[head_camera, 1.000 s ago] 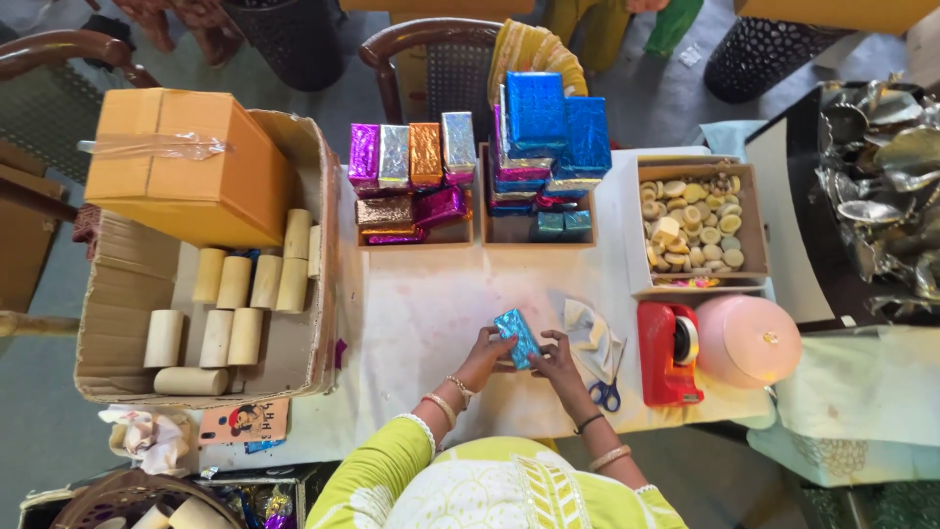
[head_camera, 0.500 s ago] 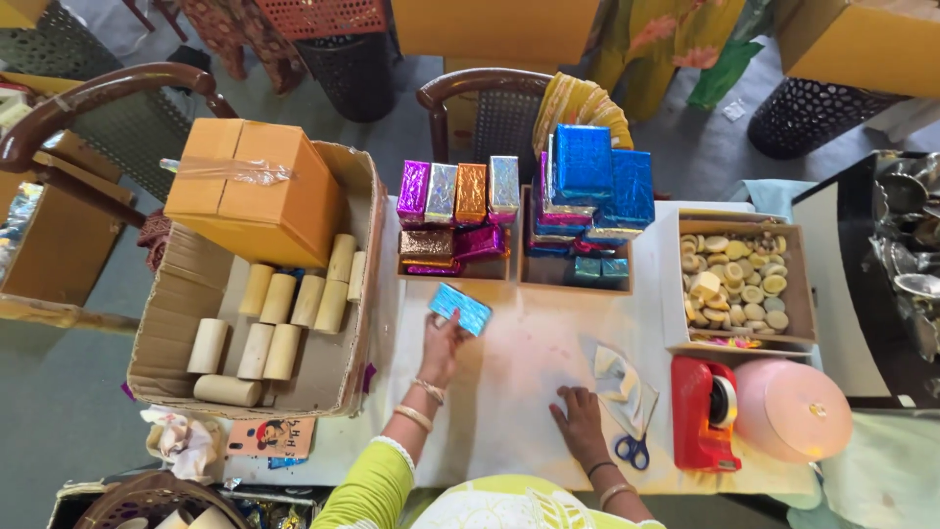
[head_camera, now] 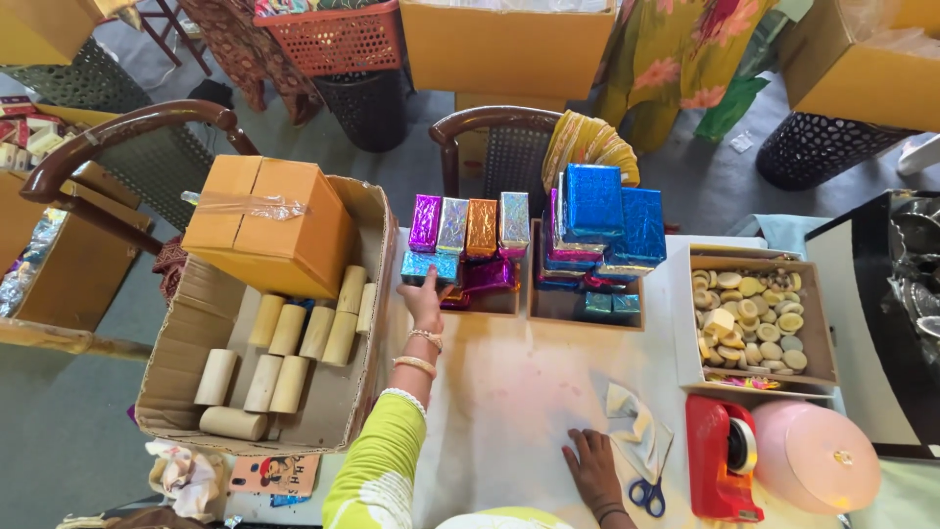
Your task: The recorder is wrapping small cylindrical products in foil and paper packaging at a workstation.
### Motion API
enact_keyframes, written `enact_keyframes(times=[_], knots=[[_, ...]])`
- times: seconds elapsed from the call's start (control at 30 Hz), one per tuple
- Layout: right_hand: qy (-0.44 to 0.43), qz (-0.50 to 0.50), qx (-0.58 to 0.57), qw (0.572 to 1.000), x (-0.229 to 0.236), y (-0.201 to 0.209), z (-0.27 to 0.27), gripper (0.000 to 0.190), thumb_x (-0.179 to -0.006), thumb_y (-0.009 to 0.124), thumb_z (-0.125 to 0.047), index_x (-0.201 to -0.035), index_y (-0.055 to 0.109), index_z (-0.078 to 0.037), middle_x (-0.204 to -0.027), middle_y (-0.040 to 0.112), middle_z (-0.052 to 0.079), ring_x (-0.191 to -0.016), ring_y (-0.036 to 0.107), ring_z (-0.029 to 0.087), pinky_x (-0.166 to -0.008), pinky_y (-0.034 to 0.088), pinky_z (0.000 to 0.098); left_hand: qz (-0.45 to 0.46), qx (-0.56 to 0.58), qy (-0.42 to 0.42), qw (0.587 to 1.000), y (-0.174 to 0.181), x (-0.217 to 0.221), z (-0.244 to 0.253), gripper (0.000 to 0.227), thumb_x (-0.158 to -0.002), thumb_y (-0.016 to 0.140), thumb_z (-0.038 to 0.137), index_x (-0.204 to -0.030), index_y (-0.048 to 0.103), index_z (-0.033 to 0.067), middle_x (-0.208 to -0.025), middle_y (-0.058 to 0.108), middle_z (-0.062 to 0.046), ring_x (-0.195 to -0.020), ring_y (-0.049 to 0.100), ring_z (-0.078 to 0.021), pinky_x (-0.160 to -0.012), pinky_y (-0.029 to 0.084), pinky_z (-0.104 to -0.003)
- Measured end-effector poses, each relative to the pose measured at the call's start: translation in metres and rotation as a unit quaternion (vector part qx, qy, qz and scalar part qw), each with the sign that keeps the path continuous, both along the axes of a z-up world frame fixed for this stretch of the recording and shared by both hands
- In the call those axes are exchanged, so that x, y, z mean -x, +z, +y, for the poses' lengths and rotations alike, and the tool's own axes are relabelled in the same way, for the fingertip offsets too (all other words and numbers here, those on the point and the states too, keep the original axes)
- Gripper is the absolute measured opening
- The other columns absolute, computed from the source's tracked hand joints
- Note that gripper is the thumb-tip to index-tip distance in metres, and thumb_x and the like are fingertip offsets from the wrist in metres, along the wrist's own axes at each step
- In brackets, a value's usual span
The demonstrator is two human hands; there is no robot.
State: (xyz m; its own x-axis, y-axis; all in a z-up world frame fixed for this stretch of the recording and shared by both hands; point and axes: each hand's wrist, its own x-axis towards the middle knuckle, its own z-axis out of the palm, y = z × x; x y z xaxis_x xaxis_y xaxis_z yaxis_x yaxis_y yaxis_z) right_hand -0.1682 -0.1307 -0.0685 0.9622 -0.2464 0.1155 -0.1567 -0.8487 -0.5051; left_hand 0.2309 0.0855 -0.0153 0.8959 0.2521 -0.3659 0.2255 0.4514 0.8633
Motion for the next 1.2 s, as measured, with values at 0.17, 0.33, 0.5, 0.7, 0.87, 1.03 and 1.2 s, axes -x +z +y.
enact_keyframes(times=[0.17,0.33,0.5,0.7,0.87,1.03,1.2], knots=[[-0.008,0.014,-0.006,1.0,0.001,-0.003,0.0,0.034,-0.088,0.067,-0.024,-0.119,0.062,-0.011,-0.109,0.057,0.012,-0.106,0.052,0.034,-0.096,0.044,0.0433,0.023,-0.119,0.009,0.993,0.031,0.01,-0.009,0.09,-0.087,0.079,0.015,-0.15,0.016,0.0013,-0.139,0.044,-0.025,-0.101,0.067,-0.0295,-0.068,0.065,-0.038],[-0.006,-0.001,-0.01,1.0,0.002,-0.005,0.0,0.033,-0.088,0.066,-0.023,-0.118,0.061,-0.011,-0.108,0.057,0.011,-0.105,0.052,0.033,-0.095,0.045,0.0429,0.053,-0.146,-0.06,0.986,0.054,0.017,-0.004,0.091,-0.089,0.074,0.024,-0.157,0.017,0.0028,-0.139,0.054,-0.026,-0.093,0.072,-0.0339,-0.057,0.064,-0.038],[-0.006,0.008,-0.013,1.0,0.0,-0.001,0.0,0.033,-0.088,0.066,-0.021,-0.118,0.062,-0.01,-0.108,0.057,0.011,-0.104,0.052,0.034,-0.095,0.045,0.0433,0.011,-0.108,-0.059,0.992,0.028,0.024,0.006,0.092,-0.089,0.076,0.026,-0.156,0.016,0.004,-0.143,0.047,-0.02,-0.095,0.071,-0.0293,-0.056,0.064,-0.039],[-0.014,-0.013,-0.018,1.0,0.001,0.002,0.003,0.03,-0.087,0.066,-0.019,-0.116,0.063,-0.01,-0.109,0.058,0.013,-0.104,0.053,0.035,-0.093,0.046,0.044,0.012,-0.152,-0.162,0.975,-0.004,0.123,0.019,0.08,-0.092,0.072,0.028,-0.153,0.025,0.0063,-0.082,0.066,-0.013,-0.06,0.068,-0.0255,-0.051,0.058,-0.035],[0.01,-0.007,-0.002,1.0,0.001,0.003,0.003,0.03,-0.088,0.066,-0.019,-0.117,0.063,-0.009,-0.108,0.058,0.013,-0.103,0.053,0.035,-0.093,0.046,0.0453,-0.057,-0.313,-0.34,0.885,-0.068,0.253,0.067,0.071,-0.09,0.075,0.029,-0.146,0.039,0.0077,-0.101,0.061,-0.014,-0.088,0.06,-0.03,-0.077,0.052,-0.042],[0.014,-0.058,0.034,0.998,0.003,-0.017,-0.001,0.029,-0.089,0.067,-0.017,-0.116,0.064,-0.01,-0.11,0.059,0.017,-0.104,0.053,0.038,-0.092,0.045,0.0472,-0.258,-0.59,-0.58,0.499,-0.019,0.301,0.133,0.09,-0.08,0.079,0.037,-0.156,0.035,0.0178,-0.165,0.025,-0.016,-0.152,0.015,-0.0397,-0.12,0.013,-0.056],[0.068,-0.103,0.068,0.99,0.001,-0.042,-0.013,0.029,-0.089,0.068,-0.018,-0.116,0.064,-0.009,-0.104,0.064,0.013,-0.101,0.056,0.035,-0.091,0.044,0.0477,-0.135,-0.654,-0.529,0.523,-0.021,0.298,0.173,0.089,-0.088,0.074,0.04,-0.16,0.027,0.0148,-0.167,0.017,-0.018,-0.154,0.01,-0.0407,-0.124,0.013,-0.052]])
